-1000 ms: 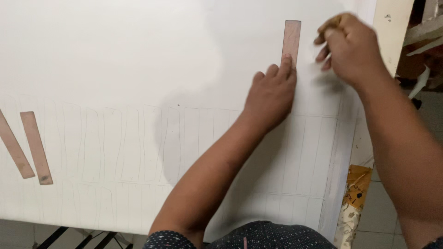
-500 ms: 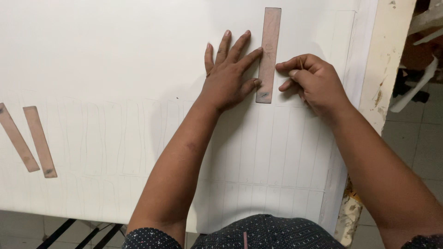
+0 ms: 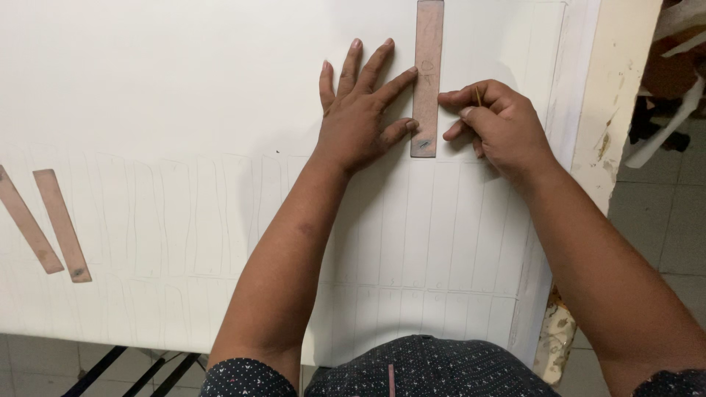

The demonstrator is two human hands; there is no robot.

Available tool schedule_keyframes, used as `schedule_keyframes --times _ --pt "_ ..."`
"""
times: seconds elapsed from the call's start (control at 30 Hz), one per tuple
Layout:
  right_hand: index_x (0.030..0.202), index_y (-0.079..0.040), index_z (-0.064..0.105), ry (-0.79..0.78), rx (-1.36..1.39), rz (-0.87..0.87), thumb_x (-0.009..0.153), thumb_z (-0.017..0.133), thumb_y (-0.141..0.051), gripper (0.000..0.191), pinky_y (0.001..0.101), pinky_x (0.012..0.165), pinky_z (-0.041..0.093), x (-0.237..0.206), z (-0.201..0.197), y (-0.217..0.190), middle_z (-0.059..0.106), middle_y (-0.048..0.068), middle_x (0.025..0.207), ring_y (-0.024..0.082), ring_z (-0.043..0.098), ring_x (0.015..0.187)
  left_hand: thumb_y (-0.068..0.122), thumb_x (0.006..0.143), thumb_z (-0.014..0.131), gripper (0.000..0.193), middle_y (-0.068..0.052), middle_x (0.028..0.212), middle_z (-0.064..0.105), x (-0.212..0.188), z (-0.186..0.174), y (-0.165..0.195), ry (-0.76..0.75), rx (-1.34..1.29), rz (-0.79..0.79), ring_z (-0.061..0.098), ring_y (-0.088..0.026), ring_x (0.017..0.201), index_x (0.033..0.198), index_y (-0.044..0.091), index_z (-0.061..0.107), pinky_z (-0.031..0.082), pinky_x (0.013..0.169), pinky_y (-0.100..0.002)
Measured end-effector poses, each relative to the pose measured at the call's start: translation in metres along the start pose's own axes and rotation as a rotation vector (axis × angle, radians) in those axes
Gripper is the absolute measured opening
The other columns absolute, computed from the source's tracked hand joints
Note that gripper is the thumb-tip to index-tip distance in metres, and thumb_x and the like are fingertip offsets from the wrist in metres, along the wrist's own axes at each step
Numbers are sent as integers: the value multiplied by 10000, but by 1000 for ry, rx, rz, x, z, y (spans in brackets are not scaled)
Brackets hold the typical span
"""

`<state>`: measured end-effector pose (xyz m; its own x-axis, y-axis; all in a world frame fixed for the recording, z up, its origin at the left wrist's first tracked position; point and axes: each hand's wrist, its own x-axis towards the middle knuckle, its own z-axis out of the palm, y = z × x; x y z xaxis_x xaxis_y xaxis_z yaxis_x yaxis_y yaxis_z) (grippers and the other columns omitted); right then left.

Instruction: The person uses a ruler and a pencil to draw straight vertical lines on a large white sheet of paper laid on a table. They repeatedly position the ruler and draw lines, occasionally moving the ruler to new positions.

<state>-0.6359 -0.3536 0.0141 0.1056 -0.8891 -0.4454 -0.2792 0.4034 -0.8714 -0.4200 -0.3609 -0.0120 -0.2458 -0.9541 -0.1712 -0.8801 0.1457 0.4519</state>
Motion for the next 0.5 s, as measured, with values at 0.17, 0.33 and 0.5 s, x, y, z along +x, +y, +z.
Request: schedule_keyframes --times 0.17,0.33,0.5 --pt "1158 -33 610 -1 7 -2 1002 465 -39 213 205 530 481 0 1 1 735 96 1233 113 733 847 625 803 750 719 68 1688 187 0 0 -1 -10 3 8 6 -236 1571 1461 470 505 -93 1258 -557" --pt "1163 -35 613 -10 -3 -12 1000 470 -40 217 206 540 487 0 1 0 730 85 1236 108 732 855 636 813 731 713 67 1694 178 0 0 -1 -13 13 9 0 -241 1576 1469 486 496 -96 1257 -560" --pt "1164 -46 612 13 -28 19 1002 473 -50 213 206 546 498 -1 3 -1 732 76 1222 101 733 858 651 821 709 709 60 1697 166 0 0 -2 -26 21 8 -14 -249 1572 1472 490 482 -100 1249 -561"
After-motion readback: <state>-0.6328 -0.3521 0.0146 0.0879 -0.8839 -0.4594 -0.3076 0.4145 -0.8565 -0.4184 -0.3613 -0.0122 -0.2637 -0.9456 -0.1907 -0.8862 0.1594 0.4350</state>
